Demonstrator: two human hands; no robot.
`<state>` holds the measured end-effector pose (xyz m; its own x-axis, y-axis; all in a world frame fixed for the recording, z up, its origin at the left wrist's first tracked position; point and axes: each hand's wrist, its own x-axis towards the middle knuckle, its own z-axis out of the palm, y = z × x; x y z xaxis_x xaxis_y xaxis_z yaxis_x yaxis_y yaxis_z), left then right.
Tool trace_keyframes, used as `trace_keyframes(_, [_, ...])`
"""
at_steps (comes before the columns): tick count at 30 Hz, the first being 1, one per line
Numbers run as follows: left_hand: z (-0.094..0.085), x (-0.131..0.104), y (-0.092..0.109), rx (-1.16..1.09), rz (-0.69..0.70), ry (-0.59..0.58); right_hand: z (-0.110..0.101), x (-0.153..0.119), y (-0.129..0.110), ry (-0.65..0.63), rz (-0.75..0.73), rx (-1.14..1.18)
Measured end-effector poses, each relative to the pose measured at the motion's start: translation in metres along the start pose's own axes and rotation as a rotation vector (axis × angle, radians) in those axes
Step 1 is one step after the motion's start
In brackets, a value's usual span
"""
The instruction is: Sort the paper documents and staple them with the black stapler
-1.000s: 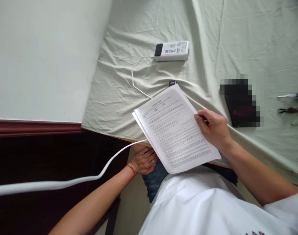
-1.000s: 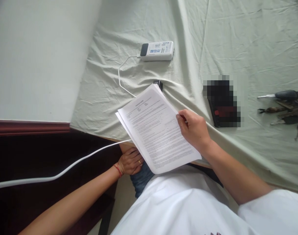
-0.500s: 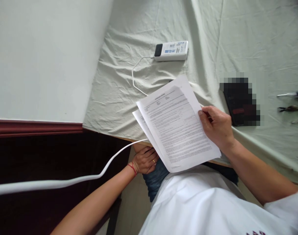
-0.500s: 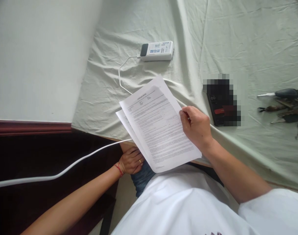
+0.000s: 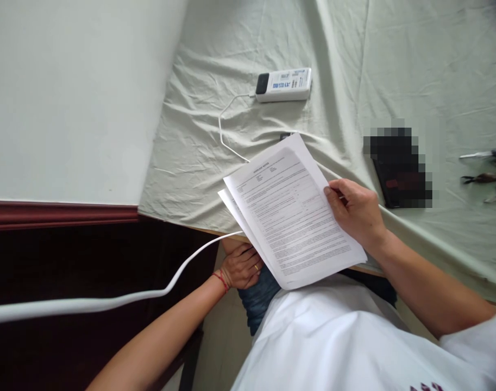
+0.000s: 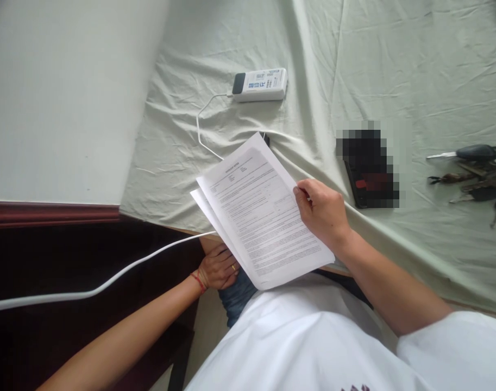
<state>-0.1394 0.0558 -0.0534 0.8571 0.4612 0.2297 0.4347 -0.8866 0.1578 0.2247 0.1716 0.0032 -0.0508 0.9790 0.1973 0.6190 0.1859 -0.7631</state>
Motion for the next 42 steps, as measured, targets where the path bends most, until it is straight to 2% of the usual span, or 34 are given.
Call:
trace_keyframes(15, [0.001, -0.002, 0.000, 0.026, 0.005, -0.019, 0.001, 0.002, -0.003, -0.075, 0.095, 0.029])
trace_keyframes(21, [0.001, -0.002, 0.000, 0.012, 0.010, 0.014, -0.002, 0.004, -0.005, -0.145, 0.160, 0.029])
trace_keyframes(24, [0.001, -0.001, 0.000, 0.019, 0.010, 0.000, -0.002, 0.003, -0.003, -0.138, 0.117, 0.028])
trace_keyframes(32, [0.002, -0.005, 0.000, 0.004, 0.007, -0.032, -0.003, 0.001, -0.005, 0.018, -0.022, 0.075])
trace_keyframes(42, [0.002, -0.004, 0.000, 0.015, 0.011, -0.034, 0.007, -0.003, -0.001, 0.036, -0.133, -0.092])
